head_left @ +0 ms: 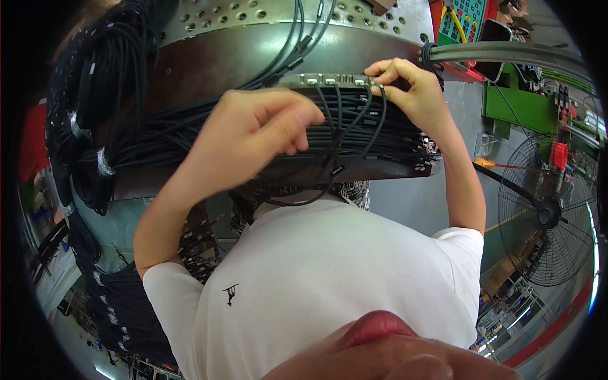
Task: The recorder is picking individual cables from a bundle and plugging them into a testing or assembly fixture on a metal workbench.
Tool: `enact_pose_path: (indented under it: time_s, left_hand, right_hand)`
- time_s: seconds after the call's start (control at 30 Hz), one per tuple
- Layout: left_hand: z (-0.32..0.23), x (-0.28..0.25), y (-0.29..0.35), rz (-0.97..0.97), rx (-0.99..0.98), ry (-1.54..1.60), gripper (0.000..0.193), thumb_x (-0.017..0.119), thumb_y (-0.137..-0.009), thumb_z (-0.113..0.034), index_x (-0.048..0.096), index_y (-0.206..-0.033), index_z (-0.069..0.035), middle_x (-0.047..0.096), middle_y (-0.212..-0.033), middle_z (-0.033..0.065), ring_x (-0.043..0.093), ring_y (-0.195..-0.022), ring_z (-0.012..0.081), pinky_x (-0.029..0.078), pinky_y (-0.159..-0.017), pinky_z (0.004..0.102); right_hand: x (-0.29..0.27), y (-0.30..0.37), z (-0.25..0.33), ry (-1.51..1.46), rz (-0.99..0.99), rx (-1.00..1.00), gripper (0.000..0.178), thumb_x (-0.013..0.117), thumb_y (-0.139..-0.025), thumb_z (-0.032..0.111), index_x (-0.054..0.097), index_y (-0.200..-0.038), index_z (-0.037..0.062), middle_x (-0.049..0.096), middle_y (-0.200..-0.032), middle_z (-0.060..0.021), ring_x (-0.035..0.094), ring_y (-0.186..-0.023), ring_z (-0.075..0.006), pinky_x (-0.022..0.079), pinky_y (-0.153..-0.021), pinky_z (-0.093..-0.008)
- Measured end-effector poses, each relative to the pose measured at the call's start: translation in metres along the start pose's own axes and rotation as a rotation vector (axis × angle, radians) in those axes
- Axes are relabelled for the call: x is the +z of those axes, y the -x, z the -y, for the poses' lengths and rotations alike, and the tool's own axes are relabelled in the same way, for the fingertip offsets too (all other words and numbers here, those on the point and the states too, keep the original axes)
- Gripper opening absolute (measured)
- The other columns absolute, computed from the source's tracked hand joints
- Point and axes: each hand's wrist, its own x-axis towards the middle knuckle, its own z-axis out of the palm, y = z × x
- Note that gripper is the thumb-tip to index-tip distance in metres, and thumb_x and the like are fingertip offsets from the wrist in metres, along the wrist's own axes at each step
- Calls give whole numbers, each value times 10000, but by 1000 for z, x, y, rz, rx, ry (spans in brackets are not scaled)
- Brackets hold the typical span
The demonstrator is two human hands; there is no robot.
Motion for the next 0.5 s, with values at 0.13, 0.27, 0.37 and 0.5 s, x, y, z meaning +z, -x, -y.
enact_pose_path:
  time_s: [0.13,0.27,0.37,0.5]
  left_hand:
    - [16,-53,-47,-298,28,-7,291,474,-1023,-201,652,-1135,1,673,-965,57,615,-867,98,512,-791,226]
    - [41,-89,-107,-383,110,137,423,462,-1031,-268,502,-1317,41,604,-1236,159,605,-1103,212,482,-982,334]
    - [18,-45,-145,-269,53,556,445,465,-1030,-313,502,-1259,67,601,-1234,230,605,-1143,280,489,-1010,373]
    - [31,-35,-154,-53,-31,718,382,425,-1047,-323,548,-1187,11,540,-791,1,498,-660,81,481,-610,241]
  right_hand:
    - [3,11,3,404,-154,-406,269,670,-740,-68,646,-979,52,678,-1062,-97,667,-920,-271,553,-784,-332]
    - [5,8,1,430,-160,-489,249,672,-743,-66,640,-965,43,679,-1046,-96,672,-899,-268,556,-763,-324]
    - [4,10,5,267,-94,-305,228,671,-757,-61,636,-965,25,682,-1052,-101,669,-940,-255,544,-798,-318]
    - [-31,-31,2,132,37,-244,200,588,-876,-24,647,-1065,1,658,-1186,-103,614,-1079,-178,465,-951,-295]
